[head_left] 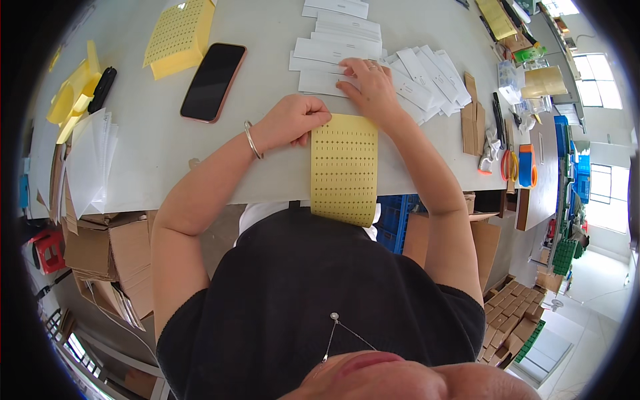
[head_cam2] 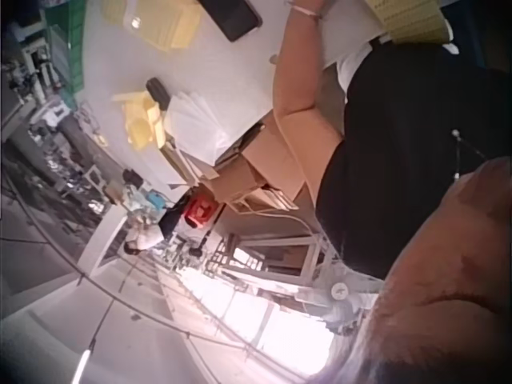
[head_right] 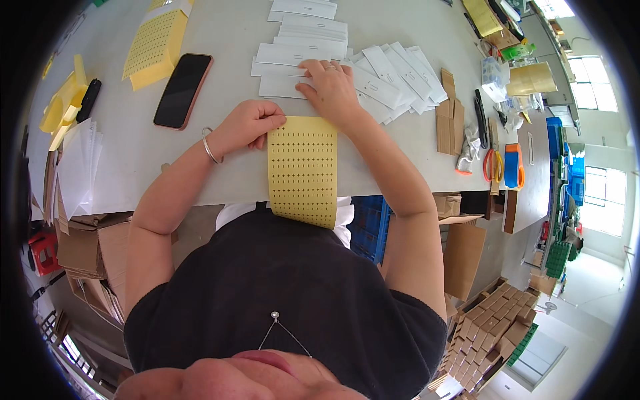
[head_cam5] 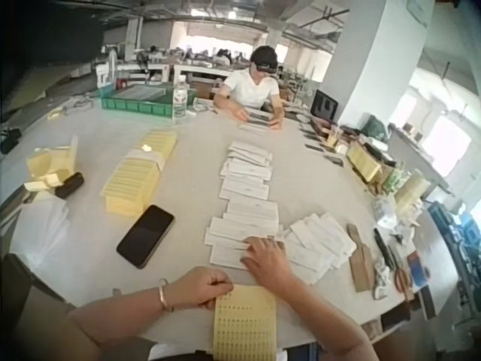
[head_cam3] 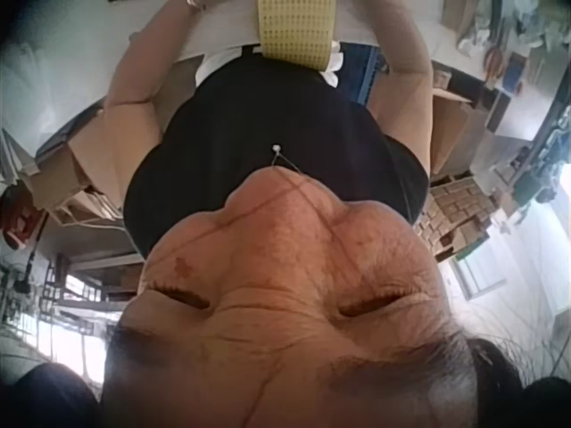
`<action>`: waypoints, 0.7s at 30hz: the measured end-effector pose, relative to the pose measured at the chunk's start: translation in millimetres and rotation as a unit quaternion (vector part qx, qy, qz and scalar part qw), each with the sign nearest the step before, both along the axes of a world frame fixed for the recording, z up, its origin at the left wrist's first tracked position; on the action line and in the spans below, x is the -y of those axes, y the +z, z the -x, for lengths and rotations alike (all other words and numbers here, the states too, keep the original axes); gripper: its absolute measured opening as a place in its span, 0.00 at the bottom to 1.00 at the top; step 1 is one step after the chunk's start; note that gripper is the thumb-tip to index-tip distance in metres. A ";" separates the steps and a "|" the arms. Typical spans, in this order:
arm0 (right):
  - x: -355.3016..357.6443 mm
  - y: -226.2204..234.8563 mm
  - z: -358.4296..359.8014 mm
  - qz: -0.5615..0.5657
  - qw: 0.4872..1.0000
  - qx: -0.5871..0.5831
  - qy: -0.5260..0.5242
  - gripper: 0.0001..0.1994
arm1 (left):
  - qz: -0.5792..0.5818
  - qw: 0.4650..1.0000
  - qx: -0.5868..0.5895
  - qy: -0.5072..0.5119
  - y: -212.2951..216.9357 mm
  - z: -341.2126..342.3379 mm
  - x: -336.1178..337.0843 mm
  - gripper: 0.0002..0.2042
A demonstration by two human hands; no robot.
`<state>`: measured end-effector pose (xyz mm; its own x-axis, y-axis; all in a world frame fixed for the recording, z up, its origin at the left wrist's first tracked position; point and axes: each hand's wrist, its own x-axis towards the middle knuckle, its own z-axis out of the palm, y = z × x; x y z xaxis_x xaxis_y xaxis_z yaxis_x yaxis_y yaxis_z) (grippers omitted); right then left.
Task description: Folding yellow sheets and organizing black electronic components into a box at a factory workbench.
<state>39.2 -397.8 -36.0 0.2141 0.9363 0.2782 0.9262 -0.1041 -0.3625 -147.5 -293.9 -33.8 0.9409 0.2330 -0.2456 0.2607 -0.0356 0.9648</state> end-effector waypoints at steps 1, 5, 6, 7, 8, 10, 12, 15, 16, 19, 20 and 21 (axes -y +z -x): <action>3.5 2.4 1.5 -0.004 1.000 -0.015 0.001 0.14 | -0.005 1.000 0.001 -0.004 -0.6 0.2 1.2 0.12; 13.5 15.0 6.8 0.003 0.996 0.072 0.049 0.21 | -0.022 1.000 -0.007 -0.016 4.4 0.4 1.6 0.13; 16.1 16.0 7.2 0.004 0.996 0.072 0.048 0.21 | -0.029 0.999 0.009 -0.019 -0.2 0.2 2.3 0.13; 17.3 16.9 7.2 0.023 0.998 0.033 0.049 0.21 | -0.036 0.999 0.026 -0.022 -2.2 -0.4 1.8 0.13; 18.8 17.8 7.0 0.043 0.998 -0.005 0.050 0.21 | -0.037 0.999 0.026 -0.023 -1.8 -0.9 1.8 0.13; 27.1 23.3 1.3 0.041 0.999 0.019 0.014 0.22 | -0.047 0.998 0.030 -0.028 -0.3 0.2 2.4 0.13; 38.6 23.8 -16.6 0.023 0.994 0.073 -0.074 0.21 | -0.042 0.999 0.018 -0.022 2.9 1.1 2.7 0.13; 64.2 11.4 -49.7 -0.003 0.976 0.125 -0.180 0.18 | -0.034 0.999 0.000 -0.017 6.2 0.2 3.2 0.12; 63.5 12.6 -45.7 -0.002 0.976 0.125 -0.181 0.18 | -0.031 0.999 -0.005 -0.013 5.4 -0.6 2.8 0.12; 55.2 25.8 0.1 -0.079 0.982 -0.168 -0.026 0.08 | -0.037 0.999 -0.024 -0.010 7.4 1.6 3.1 0.11; 52.9 29.3 13.3 -0.072 0.991 -0.109 0.008 0.08 | -0.038 0.999 -0.025 -0.013 6.7 0.8 3.0 0.11; 51.2 30.4 22.7 -0.064 0.996 -0.051 0.042 0.07 | -0.043 0.999 -0.022 -0.011 5.2 0.1 3.2 0.11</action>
<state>16.5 -449.0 -5.6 0.1699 0.9103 0.3775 0.8876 0.0251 -0.4599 -147.6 -297.1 -28.6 0.9347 0.2341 -0.2674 0.3015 -0.1239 0.9454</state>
